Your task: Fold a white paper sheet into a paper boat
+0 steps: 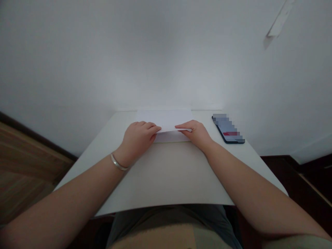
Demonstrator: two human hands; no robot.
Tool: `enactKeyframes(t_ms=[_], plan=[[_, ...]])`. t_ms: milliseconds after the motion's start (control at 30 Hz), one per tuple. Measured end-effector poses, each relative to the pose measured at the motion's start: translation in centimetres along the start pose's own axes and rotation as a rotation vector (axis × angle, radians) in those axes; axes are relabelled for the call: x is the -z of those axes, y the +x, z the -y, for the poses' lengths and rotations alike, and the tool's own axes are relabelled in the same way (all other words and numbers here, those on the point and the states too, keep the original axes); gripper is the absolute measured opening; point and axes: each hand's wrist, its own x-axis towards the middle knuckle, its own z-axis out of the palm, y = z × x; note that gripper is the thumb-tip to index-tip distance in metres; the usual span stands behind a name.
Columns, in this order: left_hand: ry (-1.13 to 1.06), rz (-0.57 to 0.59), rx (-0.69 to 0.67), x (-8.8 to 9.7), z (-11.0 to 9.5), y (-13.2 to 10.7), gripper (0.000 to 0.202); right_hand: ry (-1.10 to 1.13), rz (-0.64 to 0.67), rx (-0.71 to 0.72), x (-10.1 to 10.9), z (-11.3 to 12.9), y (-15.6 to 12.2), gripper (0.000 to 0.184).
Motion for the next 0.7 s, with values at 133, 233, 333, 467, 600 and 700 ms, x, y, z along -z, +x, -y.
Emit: enactKeyframes(t_ms=[133, 233, 333, 467, 600, 700], plan=[[-0.015, 0.114, 0.039, -0.8, 0.2, -0.3, 0.033, -0.116, 0.073, 0.105, -0.2, -1.4, 0.3, 0.03], [0.013, 0.143, 0.025, -0.9, 0.0, -0.4, 0.035, -0.226, 0.095, 0.173, -0.3, -1.0, 0.3, 0.035], [0.036, 0.144, 0.006, -0.9, -0.1, -0.3, 0.033, -0.283, 0.109, 0.263, -0.4, 0.4, 0.1, 0.033], [0.069, 0.117, -0.033, -1.0, -0.2, -0.3, 0.034, -0.362, 0.145, 0.281, -0.6, 2.3, 0.0, 0.02], [0.064, 0.109, -0.046, -1.2, -0.1, -0.3, 0.038, -0.43, 0.113, 0.169, -0.9, 2.0, 0.1, 0.015], [0.051, 0.127, -0.071, -1.0, 0.0, -0.3, 0.036, -0.375, 0.084, 0.074, -1.0, 0.6, 0.2, 0.017]])
